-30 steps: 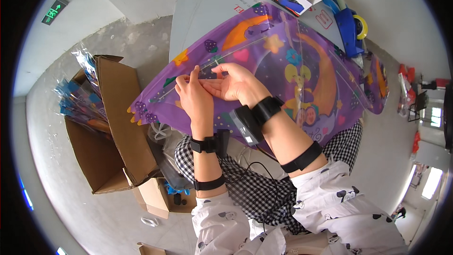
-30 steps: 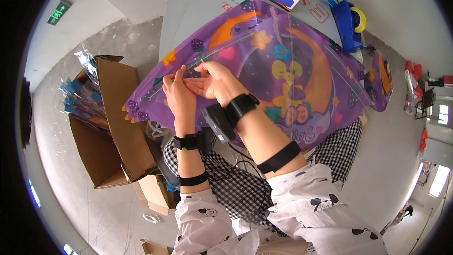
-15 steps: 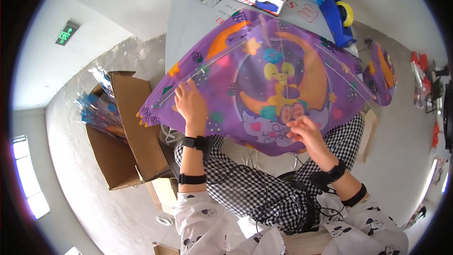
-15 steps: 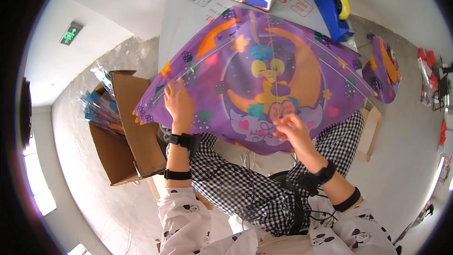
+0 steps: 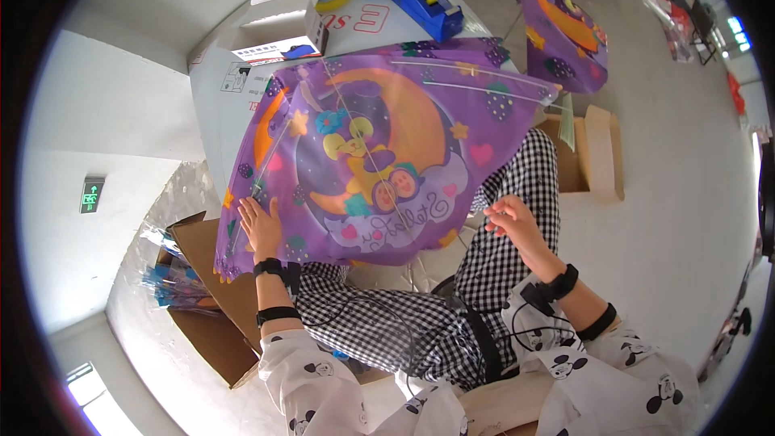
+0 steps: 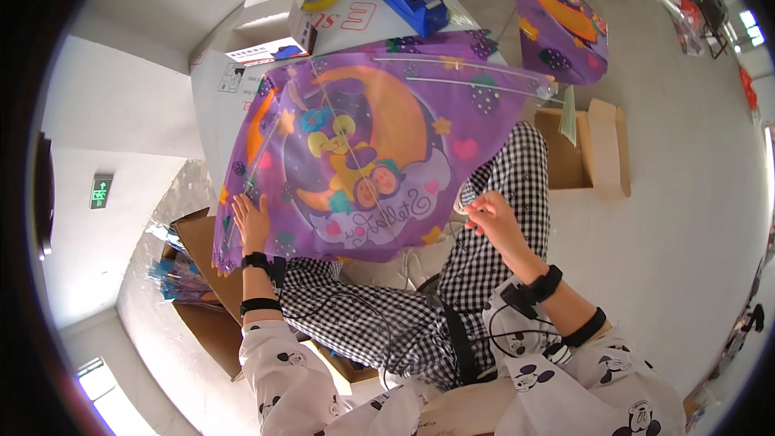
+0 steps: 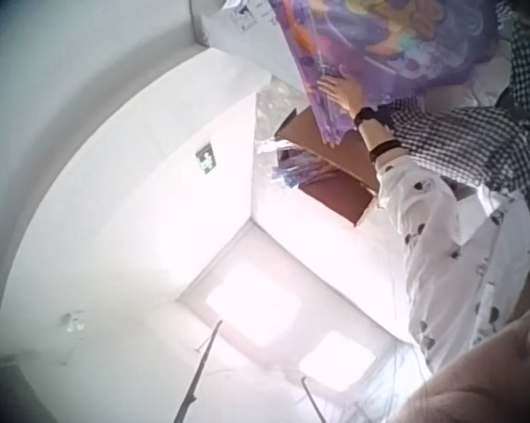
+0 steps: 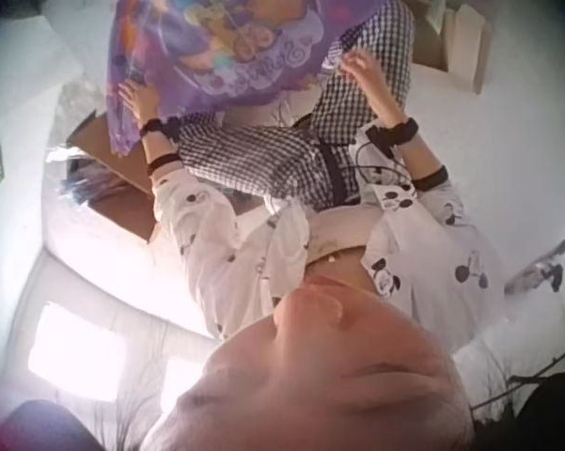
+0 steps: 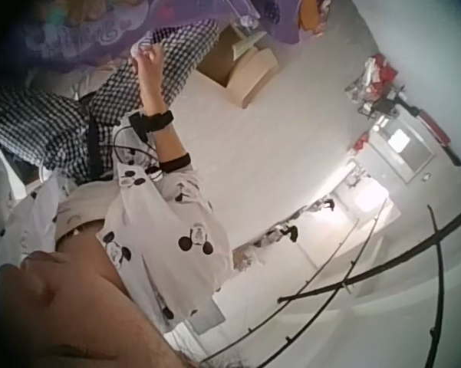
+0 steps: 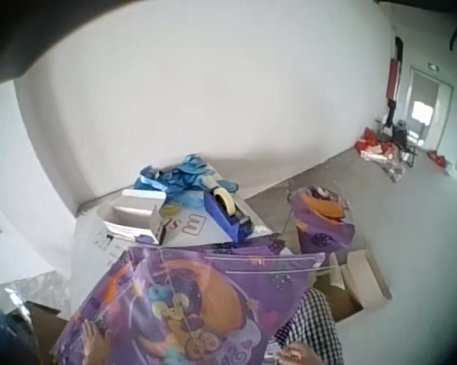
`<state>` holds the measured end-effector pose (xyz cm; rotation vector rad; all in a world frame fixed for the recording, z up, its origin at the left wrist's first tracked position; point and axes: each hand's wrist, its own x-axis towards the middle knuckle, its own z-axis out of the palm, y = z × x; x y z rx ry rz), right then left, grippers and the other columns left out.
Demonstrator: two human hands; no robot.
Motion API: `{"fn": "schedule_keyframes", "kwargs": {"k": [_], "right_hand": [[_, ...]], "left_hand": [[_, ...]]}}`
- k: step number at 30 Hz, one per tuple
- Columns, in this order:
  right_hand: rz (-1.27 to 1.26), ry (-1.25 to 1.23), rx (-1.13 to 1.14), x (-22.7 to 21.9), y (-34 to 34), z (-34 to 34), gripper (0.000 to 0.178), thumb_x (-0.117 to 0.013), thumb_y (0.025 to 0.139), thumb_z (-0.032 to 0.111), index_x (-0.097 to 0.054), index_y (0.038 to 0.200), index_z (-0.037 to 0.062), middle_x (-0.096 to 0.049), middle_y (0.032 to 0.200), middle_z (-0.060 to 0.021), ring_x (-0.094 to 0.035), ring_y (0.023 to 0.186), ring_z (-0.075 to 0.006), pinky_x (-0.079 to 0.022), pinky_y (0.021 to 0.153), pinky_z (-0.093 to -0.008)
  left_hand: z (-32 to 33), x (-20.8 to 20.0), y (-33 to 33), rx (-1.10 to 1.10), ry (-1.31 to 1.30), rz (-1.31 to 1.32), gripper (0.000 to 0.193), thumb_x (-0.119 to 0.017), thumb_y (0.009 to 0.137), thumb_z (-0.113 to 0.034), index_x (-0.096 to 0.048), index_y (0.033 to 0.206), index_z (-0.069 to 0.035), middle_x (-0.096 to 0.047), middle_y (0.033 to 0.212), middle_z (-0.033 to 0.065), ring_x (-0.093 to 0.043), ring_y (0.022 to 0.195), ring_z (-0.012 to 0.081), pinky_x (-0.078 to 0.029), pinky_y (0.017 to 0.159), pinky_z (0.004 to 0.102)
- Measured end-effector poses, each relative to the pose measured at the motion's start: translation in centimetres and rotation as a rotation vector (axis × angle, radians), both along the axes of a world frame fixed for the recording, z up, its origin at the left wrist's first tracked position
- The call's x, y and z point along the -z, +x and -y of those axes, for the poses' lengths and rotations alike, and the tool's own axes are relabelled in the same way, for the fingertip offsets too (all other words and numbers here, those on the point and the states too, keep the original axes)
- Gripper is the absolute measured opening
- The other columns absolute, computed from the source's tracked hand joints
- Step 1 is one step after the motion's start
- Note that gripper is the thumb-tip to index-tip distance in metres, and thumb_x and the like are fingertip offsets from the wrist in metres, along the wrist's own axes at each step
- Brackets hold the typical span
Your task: Assembling decorative kites by attaching structural rods and using tape.
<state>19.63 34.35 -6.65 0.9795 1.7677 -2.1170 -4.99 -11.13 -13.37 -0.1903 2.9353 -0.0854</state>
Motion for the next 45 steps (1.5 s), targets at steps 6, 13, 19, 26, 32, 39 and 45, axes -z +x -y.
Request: {"fn": "schedule_keyframes", "kwargs": {"k": [6,13,19,26,32,39,45], "right_hand": [[0.062,-0.169,0.148,5.3,-1.6,3.7,0.036,-0.067,0.085,0.016,-0.05,0.112,-0.0002,-0.056,0.098,-0.0055,-0.051,0.083,-0.0115,-0.042,0.071,-0.0252],[0.236,-0.167,-0.139,5.8,-2.1,5.5,0.018,-0.064,0.09,0.026,-0.063,0.095,0.0087,-0.054,0.076,0.0051,-0.046,0.067,-0.0053,-0.036,0.06,-0.0227],[-0.031,-0.266,-0.035,3.0,-1.6,5.1,0.028,-0.064,0.09,0.022,-0.061,0.103,-0.0022,-0.065,0.091,-0.0059,-0.061,0.077,-0.0124,-0.049,0.067,-0.0259],[-0.201,-0.57,0.014,-0.6,-0.9,4.3,0.028,-0.06,0.09,0.013,-0.053,0.114,-0.0013,-0.062,0.104,-0.008,-0.064,0.09,-0.0157,-0.054,0.076,-0.0302],[-0.141,-0.463,-0.088,-2.2,-0.2,1.6,0.033,-0.061,0.085,0.01,-0.054,0.115,-0.0015,-0.061,0.105,-0.0064,-0.062,0.092,-0.0149,-0.052,0.081,-0.0294],[-0.02,-0.349,-0.291,-4.3,0.0,-1.4,0.039,-0.066,0.084,0.01,-0.051,0.118,-0.003,-0.061,0.107,-0.007,-0.061,0.098,-0.0144,-0.052,0.082,-0.0308],[-0.252,-0.21,0.099,-4.8,-4.4,2.0,0.034,-0.06,0.088,0.009,-0.049,0.118,-0.0009,-0.064,0.101,-0.0101,-0.064,0.09,-0.0166,-0.054,0.074,-0.0289]], "left_hand": [[-3.7,-2.8,8.0,-0.025,0.736,-0.532,0.044,-0.057,0.095,-0.026,-0.05,0.127,0.004,-0.048,0.132,0.0224,-0.047,0.122,0.0338,-0.037,0.104,0.0416],[-13.4,-1.9,25.0,-0.685,1.379,-0.077,0.041,-0.064,0.09,-0.011,-0.048,0.125,0.002,-0.054,0.117,0.0095,-0.054,0.106,0.0159,-0.045,0.093,0.03],[-15.1,-2.5,25.8,-0.873,1.758,0.167,0.063,-0.059,0.094,-0.031,-0.035,0.14,0.005,-0.045,0.138,0.0188,-0.045,0.129,0.0296,-0.04,0.105,0.0418],[-14.5,-2.3,23.9,-1.237,2.238,0.224,0.066,-0.057,0.091,-0.049,-0.042,0.134,0.0,-0.055,0.122,0.012,-0.05,0.12,0.0269,-0.037,0.106,0.0441],[-11.4,-0.5,21.1,-1.235,2.434,0.121,0.039,-0.061,0.09,-0.036,-0.058,0.115,-0.007,-0.063,0.113,0.0062,-0.056,0.11,0.0237,-0.043,0.097,0.0403],[-8.6,-3.9,17.9,-1.139,2.316,-0.115,0.013,-0.063,0.088,-0.024,-0.064,0.091,-0.012,-0.067,0.087,0.0016,-0.064,0.083,0.0164,-0.051,0.07,0.0311],[-4.6,-13.5,17.3,-0.444,1.789,-0.748,0.03,-0.055,0.093,-0.025,-0.055,0.116,-0.006,-0.055,0.12,0.0101,-0.054,0.111,0.0226,-0.046,0.093,0.0374]]}}
